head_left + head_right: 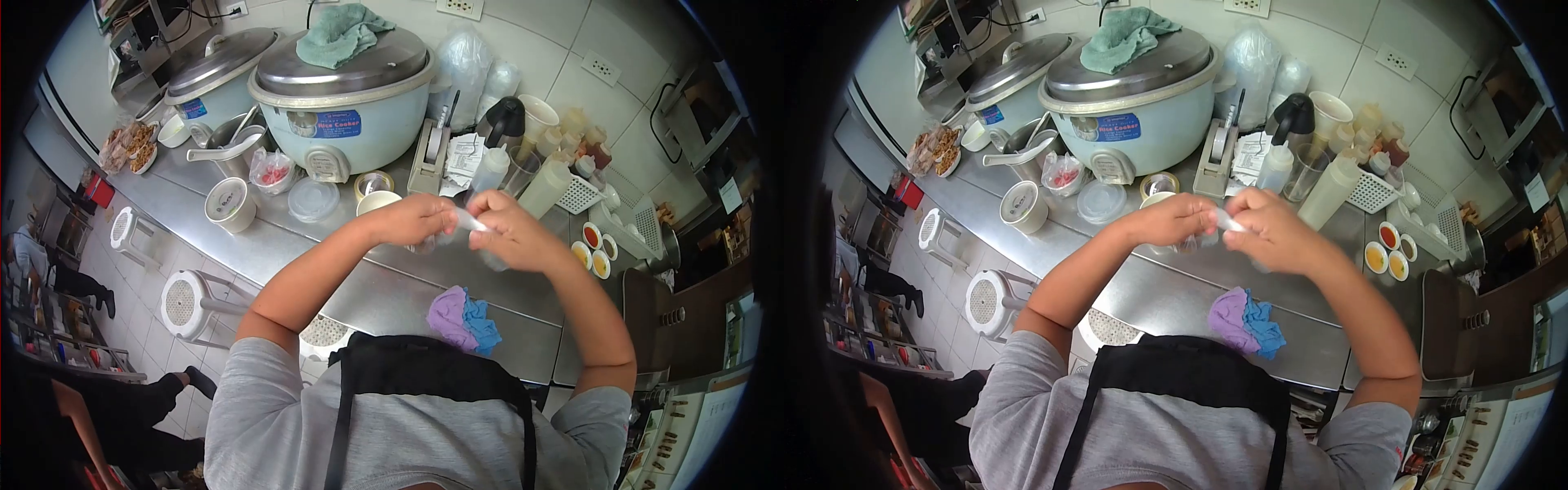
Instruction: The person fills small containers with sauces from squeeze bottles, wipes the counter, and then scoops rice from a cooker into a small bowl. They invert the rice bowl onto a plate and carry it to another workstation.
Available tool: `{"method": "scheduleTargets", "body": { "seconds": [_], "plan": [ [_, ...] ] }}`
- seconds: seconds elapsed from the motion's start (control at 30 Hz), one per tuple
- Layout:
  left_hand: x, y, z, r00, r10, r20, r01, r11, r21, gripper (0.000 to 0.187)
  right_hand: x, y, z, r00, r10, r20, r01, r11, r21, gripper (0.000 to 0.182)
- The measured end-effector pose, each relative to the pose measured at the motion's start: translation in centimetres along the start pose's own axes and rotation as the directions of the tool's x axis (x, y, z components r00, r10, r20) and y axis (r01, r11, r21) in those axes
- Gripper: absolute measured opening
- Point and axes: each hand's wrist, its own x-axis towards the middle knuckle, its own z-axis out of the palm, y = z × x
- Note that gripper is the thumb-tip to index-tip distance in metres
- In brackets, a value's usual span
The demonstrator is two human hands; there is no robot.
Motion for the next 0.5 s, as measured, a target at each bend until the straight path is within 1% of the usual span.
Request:
{"method": "scheduleTargets", "body": {
  "seconds": [0.03,0.13,0.17,0.2,0.27,0.3,0.4,0.47,0.5],
  "plan": [
    [0.0,0.3,0.0,0.999,0.008,0.043,-0.003,0.994,-0.111,0.023,-0.5,0.5,0.7,0.973,-0.173,-0.151,0.205,0.951,0.229,0.03],
    [0.7,0.1,0.9,0.999,0.031,-0.025,-0.037,0.955,-0.293,0.024,0.4,0.8,1.1,0.894,-0.312,-0.32,0.317,0.948,-0.038,0.022],
    [0.6,-0.4,0.2,0.983,0.179,0.027,-0.169,0.962,-0.215,0.025,0.2,0.9,1.0,0.875,-0.348,-0.337,0.233,0.912,-0.337,0.019],
    [0.4,0.1,0.0,0.994,0.092,0.056,-0.082,0.981,-0.174,0.027,0.0,0.9,0.8,0.854,-0.383,-0.353,0.109,0.794,-0.598,0.016],
    [0.0,1.5,-0.6,0.991,-0.087,0.102,0.095,0.993,-0.074,0.032,-0.4,2.6,0.6,0.838,-0.358,-0.413,-0.03,0.725,-0.689,0.016],
    [-0.2,0.9,-0.8,0.995,-0.045,0.088,0.048,0.999,-0.025,0.03,-1.1,2.3,0.2,0.841,-0.352,-0.412,-0.045,0.712,-0.701,0.017],
    [-0.8,-0.4,-1.1,0.998,0.05,-0.033,-0.049,0.998,0.043,0.03,-3.8,0.1,-0.6,0.855,-0.336,-0.394,-0.058,0.693,-0.718,0.017],
    [-1.1,-0.1,-1.0,0.989,0.141,-0.033,-0.137,0.985,0.106,0.025,-5.4,-0.4,-1.6,0.964,-0.124,-0.237,-0.032,0.826,-0.562,0.017],
    [-1.4,0.2,-1.0,0.983,0.182,-0.031,-0.176,0.975,0.139,0.023,-6.1,-0.4,-2.2,0.991,-0.029,-0.133,-0.038,0.88,-0.473,0.017]
  ]
}}
